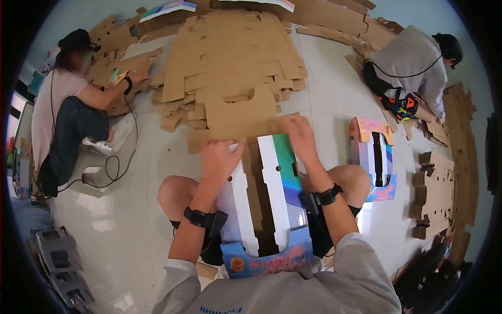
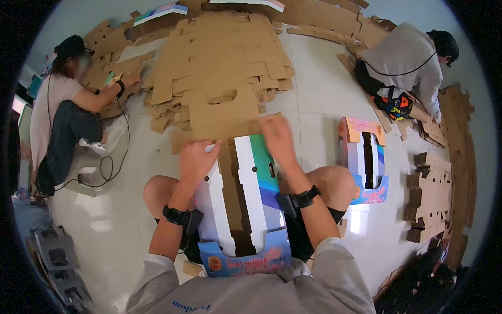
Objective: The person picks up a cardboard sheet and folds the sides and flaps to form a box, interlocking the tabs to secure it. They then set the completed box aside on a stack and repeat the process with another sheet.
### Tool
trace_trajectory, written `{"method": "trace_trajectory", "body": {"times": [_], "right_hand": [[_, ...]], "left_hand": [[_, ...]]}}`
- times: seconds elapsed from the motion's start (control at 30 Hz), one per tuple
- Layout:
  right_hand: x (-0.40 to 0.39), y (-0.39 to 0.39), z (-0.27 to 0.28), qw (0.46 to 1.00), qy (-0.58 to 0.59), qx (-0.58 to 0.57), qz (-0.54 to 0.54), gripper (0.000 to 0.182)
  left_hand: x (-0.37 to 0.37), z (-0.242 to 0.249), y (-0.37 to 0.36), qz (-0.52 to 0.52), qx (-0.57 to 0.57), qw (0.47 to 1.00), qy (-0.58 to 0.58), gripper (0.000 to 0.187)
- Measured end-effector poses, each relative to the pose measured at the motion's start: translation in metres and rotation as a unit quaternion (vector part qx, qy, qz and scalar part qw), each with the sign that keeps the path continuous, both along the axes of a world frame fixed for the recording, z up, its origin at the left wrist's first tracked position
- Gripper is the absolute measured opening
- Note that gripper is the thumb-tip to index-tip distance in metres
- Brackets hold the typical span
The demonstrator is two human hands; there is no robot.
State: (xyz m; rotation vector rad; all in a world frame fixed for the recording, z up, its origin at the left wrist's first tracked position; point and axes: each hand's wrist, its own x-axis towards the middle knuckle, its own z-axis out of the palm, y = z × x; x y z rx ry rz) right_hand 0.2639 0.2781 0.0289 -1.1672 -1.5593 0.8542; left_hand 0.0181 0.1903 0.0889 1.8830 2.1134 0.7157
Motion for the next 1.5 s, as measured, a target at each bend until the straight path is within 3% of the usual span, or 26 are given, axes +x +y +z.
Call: {"method": "trace_trajectory", "body": {"times": [0.03, 0.07, 0.13, 0.17, 0.2, 0.27, 0.33, 0.4, 0.47, 0.5, 0.57, 0.63, 0.7, 0.77, 0.97, 1.07, 1.17, 1.27, 1.37, 1.47, 1.5], "right_hand": [[0.010, 0.015, -0.025, 0.995, 0.068, 0.006, -0.072, 0.036], [0.022, 0.027, -0.042, 0.983, 0.110, -0.106, -0.103, 0.037], [0.041, 0.039, -0.064, 0.913, 0.183, -0.328, -0.158, 0.038], [0.042, 0.037, -0.065, 0.851, 0.293, -0.425, -0.094, 0.038], [0.044, 0.035, -0.065, 0.765, 0.395, -0.507, -0.026, 0.038], [0.041, 0.037, -0.066, 0.665, 0.496, -0.557, 0.049, 0.038], [0.032, 0.049, -0.101, 0.683, 0.482, -0.547, 0.052, 0.035], [0.025, 0.061, -0.124, 0.716, 0.414, -0.559, 0.060, 0.035], [0.010, 0.055, -0.105, 0.750, 0.325, -0.571, 0.078, 0.039], [0.009, 0.051, -0.089, 0.721, 0.350, -0.590, 0.097, 0.044], [0.013, 0.052, -0.092, 0.751, 0.371, -0.532, 0.123, 0.047], [0.015, 0.052, -0.085, 0.783, 0.361, -0.492, 0.117, 0.050], [0.008, 0.045, -0.041, 0.818, 0.324, -0.467, 0.083, 0.053], [0.010, 0.040, -0.010, 0.844, 0.317, -0.413, 0.129, 0.057], [0.004, 0.028, 0.058, 0.868, 0.354, -0.319, 0.139, 0.058], [0.008, 0.029, 0.069, 0.868, 0.338, -0.333, 0.146, 0.055], [0.006, 0.026, 0.079, 0.865, 0.330, -0.343, 0.159, 0.053], [0.006, 0.019, 0.075, 0.864, 0.344, -0.330, 0.161, 0.052], [0.009, 0.014, 0.071, 0.883, 0.331, -0.291, 0.164, 0.046], [0.015, 0.005, 0.061, 0.869, 0.373, -0.294, 0.141, 0.037], [0.012, 0.005, 0.063, 0.857, 0.398, -0.301, 0.129, 0.035]], "left_hand": [[-0.007, -0.005, 0.002, 0.004, -0.006, 1.000, -0.007, 0.035], [-0.013, -0.013, 0.005, 0.005, -0.014, 1.000, -0.016, 0.036], [-0.035, -0.048, 0.013, 0.027, 0.012, 0.978, -0.209, 0.033], [-0.047, -0.067, 0.017, 0.038, 0.026, 0.952, -0.302, 0.033], [-0.056, -0.081, 0.017, 0.132, 0.065, 0.946, -0.290, 0.031], [-0.088, -0.118, 0.021, 0.288, 0.111, 0.892, -0.330, 0.034], [-0.127, -0.174, 0.025, 0.415, 0.115, 0.794, -0.429, 0.039], [-0.133, -0.209, 0.021, 0.292, -0.015, 0.681, -0.671, 0.038], [-0.141, -0.212, 0.015, 0.174, -0.058, 0.622, -0.761, 0.044], [-0.139, -0.208, 0.016, 0.126, -0.035, 0.643, -0.754, 0.050], [-0.128, -0.187, 0.021, 0.070, -0.030, 0.633, -0.770, 0.055], [-0.109, -0.129, 0.018, 0.057, -0.062, 0.571, -0.817, 0.053], [-0.100, -0.102, 0.020, 0.038, -0.074, 0.580, -0.810, 0.050], [-0.092, -0.090, 0.026, 0.014, -0.065, 0.656, -0.752, 0.046], [-0.081, -0.021, 0.045, 0.061, -0.101, 0.625, -0.772, 0.044], [-0.069, 0.032, 0.040, 0.071, -0.155, 0.628, -0.759, 0.059], [-0.074, 0.031, 0.051, 0.020, -0.202, 0.663, -0.721, 0.057], [-0.058, 0.046, 0.040, -0.009, -0.120, 0.698, -0.706, 0.056], [-0.063, 0.020, 0.037, 0.008, -0.066, 0.713, -0.698, 0.044], [-0.071, 0.006, 0.021, -0.005, -0.019, 0.682, -0.731, 0.030], [-0.074, 0.007, 0.020, 0.021, -0.006, 0.656, -0.754, 0.033]]}}
